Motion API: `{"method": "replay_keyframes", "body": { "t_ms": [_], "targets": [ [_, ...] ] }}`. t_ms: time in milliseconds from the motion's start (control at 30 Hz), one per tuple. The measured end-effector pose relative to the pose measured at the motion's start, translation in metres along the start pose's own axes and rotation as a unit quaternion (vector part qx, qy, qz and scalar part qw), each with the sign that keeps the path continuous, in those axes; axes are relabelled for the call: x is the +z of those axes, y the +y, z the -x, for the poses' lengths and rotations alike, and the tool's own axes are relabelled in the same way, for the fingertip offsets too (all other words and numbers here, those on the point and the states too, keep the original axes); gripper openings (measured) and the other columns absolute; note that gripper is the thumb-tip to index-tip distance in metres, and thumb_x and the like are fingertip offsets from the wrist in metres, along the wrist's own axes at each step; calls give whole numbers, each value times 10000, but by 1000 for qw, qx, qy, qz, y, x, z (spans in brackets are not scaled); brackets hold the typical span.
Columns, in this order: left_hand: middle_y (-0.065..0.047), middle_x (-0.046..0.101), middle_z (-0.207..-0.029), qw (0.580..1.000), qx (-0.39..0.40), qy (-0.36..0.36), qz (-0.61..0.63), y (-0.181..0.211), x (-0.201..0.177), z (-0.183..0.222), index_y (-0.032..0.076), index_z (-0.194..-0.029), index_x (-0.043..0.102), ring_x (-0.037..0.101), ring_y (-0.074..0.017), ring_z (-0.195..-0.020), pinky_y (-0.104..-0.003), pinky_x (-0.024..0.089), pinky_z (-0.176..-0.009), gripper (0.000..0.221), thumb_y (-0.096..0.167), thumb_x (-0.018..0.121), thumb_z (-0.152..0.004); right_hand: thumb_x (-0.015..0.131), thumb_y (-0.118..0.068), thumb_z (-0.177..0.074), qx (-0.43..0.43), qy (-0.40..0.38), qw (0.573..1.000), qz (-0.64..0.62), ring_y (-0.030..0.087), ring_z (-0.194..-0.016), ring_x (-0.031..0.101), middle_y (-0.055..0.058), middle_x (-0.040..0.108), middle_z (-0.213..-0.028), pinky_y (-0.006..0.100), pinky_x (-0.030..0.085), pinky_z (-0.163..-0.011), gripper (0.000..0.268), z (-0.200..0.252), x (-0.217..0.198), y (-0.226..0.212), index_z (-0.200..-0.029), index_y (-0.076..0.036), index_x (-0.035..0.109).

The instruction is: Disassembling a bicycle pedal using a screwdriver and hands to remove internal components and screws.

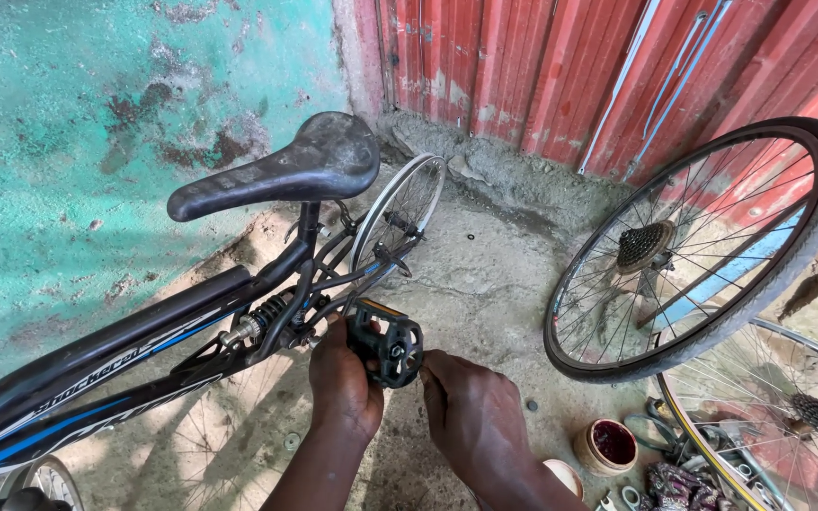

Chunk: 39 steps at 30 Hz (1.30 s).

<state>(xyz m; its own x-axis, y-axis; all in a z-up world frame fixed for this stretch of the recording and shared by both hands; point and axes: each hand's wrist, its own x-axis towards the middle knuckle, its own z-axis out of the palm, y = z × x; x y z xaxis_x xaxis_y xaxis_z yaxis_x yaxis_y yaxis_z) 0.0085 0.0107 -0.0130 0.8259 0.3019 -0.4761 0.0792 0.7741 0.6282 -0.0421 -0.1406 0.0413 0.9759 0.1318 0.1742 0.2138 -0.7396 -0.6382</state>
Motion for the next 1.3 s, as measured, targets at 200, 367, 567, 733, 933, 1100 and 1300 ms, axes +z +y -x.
{"method": "replay_keyframes", "body": {
  "t_ms": [200, 367, 567, 733, 933, 1100, 1300],
  "targets": [
    [-82, 657, -847, 999, 19, -14, -45, 5, 1, 2, 37, -1070, 618, 576, -121, -677, -283, 479, -608, 330, 314, 455, -1141, 637, -84, -841, -40, -21, 998, -36, 208, -424, 564, 53, 725, -638, 385, 448, -458, 90, -3, -2, 7, -812, -110, 718],
    [-83, 650, -840, 999, -36, -20, -31, 2, -7, -6, 19, -1071, 621, 571, -125, -658, -285, 500, -616, 388, 332, 412, -1164, 631, -75, -836, -33, -57, 996, -60, 191, -409, 504, 51, 684, -577, 378, 421, -456, 107, -4, -2, 9, -772, -96, 714],
    [-83, 639, -859, 1000, 4, -8, -10, 2, -5, -5, 21, -1096, 610, 579, -129, -710, -273, 491, -636, 245, 206, 452, -1130, 633, -65, -837, -12, -46, 993, -112, 159, -401, 511, 27, 661, -522, 348, 428, -442, 146, -2, -2, 2, -851, -100, 774],
    [-88, 650, -874, 999, -34, 11, 6, 4, -3, -6, 13, -1123, 615, 577, -123, -695, -262, 488, -634, 352, 288, 398, -1163, 638, -71, -827, -52, 2, 996, -68, 195, -395, 528, 60, 731, -615, 373, 429, -424, 157, 0, 3, 3, -890, -106, 777],
    [-100, 650, -873, 999, 15, 28, -32, 8, -3, -4, 12, -1074, 620, 574, -152, -701, -307, 469, -615, 371, 305, 408, -1155, 614, -157, -936, 56, -39, 985, -156, 114, -368, 407, -8, 562, -456, 323, 324, -408, 218, -2, 1, -1, -966, -113, 825],
    [-51, 624, -871, 999, -3, 16, 36, -3, -14, -19, 42, -1064, 630, 532, -101, -679, -280, 460, -620, 342, 291, 417, -1159, 583, -166, -971, 91, -77, 974, -194, 113, -441, 456, 0, 610, -545, 311, 359, -461, 245, -2, 1, -3, -996, -107, 819],
    [-29, 625, -890, 997, -44, -8, 63, -4, -14, -15, 33, -1166, 624, 532, -54, -674, -245, 462, -605, 235, 196, 463, -1116, 597, -63, -878, -8, -17, 992, -122, 172, -383, 517, 46, 664, -533, 364, 405, -412, 234, 0, 0, -7, -987, -99, 801]
  ]
}}
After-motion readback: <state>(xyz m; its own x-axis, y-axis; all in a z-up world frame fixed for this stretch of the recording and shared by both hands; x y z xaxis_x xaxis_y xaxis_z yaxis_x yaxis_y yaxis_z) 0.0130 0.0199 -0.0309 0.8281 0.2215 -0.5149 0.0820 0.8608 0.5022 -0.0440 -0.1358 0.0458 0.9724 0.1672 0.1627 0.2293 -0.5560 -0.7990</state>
